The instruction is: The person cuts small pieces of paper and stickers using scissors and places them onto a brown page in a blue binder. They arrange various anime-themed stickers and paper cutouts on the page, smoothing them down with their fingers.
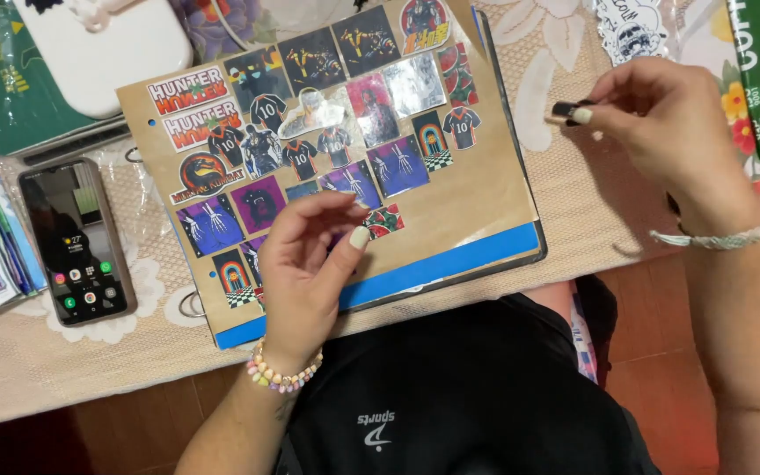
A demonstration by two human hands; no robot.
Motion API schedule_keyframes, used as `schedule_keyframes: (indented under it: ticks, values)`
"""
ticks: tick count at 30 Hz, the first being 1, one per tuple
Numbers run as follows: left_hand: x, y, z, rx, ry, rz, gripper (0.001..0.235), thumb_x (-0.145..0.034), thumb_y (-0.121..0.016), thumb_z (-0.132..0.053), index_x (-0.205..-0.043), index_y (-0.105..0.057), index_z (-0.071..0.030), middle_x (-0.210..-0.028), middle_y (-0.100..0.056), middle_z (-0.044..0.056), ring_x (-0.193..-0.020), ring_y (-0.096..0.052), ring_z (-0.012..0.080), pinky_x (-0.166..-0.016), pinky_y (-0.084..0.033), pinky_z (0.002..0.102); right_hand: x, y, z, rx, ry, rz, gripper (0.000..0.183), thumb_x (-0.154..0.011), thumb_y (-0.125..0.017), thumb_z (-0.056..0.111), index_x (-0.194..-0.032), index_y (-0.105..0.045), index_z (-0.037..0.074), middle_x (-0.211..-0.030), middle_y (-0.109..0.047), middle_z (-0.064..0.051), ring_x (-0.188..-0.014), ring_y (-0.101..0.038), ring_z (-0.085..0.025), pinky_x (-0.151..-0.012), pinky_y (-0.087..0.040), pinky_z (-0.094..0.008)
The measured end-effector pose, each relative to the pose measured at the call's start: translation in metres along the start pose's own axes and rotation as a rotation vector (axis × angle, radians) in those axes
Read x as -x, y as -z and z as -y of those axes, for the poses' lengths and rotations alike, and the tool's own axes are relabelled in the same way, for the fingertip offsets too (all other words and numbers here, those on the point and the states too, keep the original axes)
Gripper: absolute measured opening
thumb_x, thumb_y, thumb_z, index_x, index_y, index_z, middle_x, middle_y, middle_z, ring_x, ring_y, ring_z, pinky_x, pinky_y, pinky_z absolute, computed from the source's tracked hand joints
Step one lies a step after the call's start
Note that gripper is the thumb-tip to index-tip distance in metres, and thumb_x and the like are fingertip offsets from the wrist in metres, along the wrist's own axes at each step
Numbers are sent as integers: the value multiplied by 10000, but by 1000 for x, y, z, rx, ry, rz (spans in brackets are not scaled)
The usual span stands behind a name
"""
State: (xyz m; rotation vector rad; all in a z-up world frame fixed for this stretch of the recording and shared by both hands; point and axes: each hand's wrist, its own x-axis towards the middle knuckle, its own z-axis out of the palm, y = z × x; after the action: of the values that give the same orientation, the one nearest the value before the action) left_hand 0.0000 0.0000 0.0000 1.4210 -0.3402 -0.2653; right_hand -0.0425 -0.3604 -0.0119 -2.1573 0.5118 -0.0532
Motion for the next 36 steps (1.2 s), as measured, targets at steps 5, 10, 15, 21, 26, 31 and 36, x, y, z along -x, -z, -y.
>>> schedule_keyframes:
  ticks: [5,10,15,21,26,31,36]
  values:
    - [-5,-5,-2,170,115,-42,294,-915,-719,-82,-1191,-623,-51,-1007,-676,60,-938,-630,104,-856,-533,224,25,1,22,-206,30,44,163,-1039,-696,-27,-1192,-639,-18,-977,-690,-133,-815,-671,-138,-755,-567,-204]
    - [-7,-13,-4,267,116,21,329,-917,-723,-43,-1221,-599,-41,-987,-693,64,-950,-663,123,-923,-553,254,57,-21,52,-359,-32,49,208,-869,-759,-73,-1029,-632,-35,-887,-691,-144,-785,-701,-169,-733,-596,-217]
    - [2,-21,-12,8,-14,206,505,-857,-780,-70,-1293,-530,-22,-1142,-690,145,-1060,-694,206,-1007,-566,315,98,-60,74,-306,402,7,111,-799,-788,-25,-787,-680,-4,-895,-746,-158,-827,-739,-188,-786,-591,-241]
    - [2,-31,-16,-377,-356,265,260,-917,-719,-31,-1150,-605,-11,-941,-744,122,-903,-750,210,-879,-644,304,109,-73,76,-227,667,-44,94,-866,-744,70,-795,-682,70,-874,-750,-89,-768,-750,-175,-727,-586,-246]
    - [-1,-37,-10,-417,-355,278,262,-910,-729,-53,-1140,-609,-12,-914,-769,93,-888,-762,175,-934,-628,305,108,-66,60,-197,673,-1,104,-858,-763,162,-850,-709,73,-883,-746,-81,-756,-730,-168,-694,-553,-250]
    - [-12,-41,1,161,269,322,557,-867,-750,-6,-1380,-533,-14,-908,-672,68,-855,-649,89,-814,-557,202,93,-55,48,-266,392,-80,122,-918,-701,119,-915,-704,-3,-866,-720,-115,-766,-673,-157,-710,-506,-240]
    - [-18,-37,7,127,293,390,524,-900,-722,-39,-1385,-521,-33,-938,-639,38,-891,-624,89,-843,-545,213,63,-53,72,-249,295,93,250,-904,-686,43,-1151,-692,0,-1079,-719,-121,-915,-710,-154,-779,-599,-232]
